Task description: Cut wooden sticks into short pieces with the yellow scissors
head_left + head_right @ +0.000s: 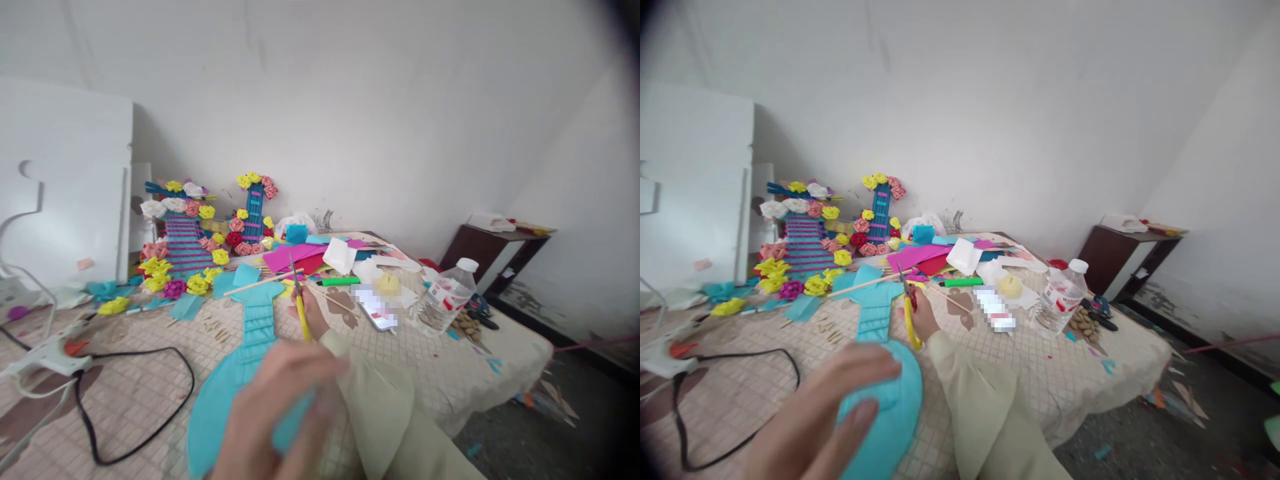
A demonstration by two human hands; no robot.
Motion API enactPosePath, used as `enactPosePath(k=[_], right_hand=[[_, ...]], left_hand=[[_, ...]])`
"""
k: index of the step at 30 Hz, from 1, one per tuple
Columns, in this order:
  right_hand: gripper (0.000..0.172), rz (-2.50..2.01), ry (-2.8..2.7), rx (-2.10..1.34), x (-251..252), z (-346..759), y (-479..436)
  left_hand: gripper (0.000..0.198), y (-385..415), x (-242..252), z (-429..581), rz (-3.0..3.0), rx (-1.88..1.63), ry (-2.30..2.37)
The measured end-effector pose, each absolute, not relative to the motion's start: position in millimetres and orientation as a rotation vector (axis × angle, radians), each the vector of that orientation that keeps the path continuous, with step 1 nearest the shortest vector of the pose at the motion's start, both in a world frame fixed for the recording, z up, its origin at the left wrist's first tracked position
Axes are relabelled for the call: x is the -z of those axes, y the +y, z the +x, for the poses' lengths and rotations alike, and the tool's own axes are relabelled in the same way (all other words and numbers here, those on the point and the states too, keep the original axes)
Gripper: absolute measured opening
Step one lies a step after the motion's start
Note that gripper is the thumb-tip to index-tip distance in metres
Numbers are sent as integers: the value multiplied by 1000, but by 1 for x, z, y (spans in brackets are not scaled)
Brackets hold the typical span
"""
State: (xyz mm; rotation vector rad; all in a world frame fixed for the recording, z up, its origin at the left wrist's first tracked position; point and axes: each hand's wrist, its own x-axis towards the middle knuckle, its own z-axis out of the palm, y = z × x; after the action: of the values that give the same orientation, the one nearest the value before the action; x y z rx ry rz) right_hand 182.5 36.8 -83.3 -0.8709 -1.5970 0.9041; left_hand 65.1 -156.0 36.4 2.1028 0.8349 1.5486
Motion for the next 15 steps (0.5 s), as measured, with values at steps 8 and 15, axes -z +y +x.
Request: enactPosePath(k=[8, 15], right_hand=[[35, -741, -1630, -1076, 78, 149, 44], [44, -722, -1701, -1218, 76, 162, 17]], left_hand=[[38, -34, -35, 23, 2511, -1100, 2034], [29, -27, -17, 14, 2630, -432, 1940]])
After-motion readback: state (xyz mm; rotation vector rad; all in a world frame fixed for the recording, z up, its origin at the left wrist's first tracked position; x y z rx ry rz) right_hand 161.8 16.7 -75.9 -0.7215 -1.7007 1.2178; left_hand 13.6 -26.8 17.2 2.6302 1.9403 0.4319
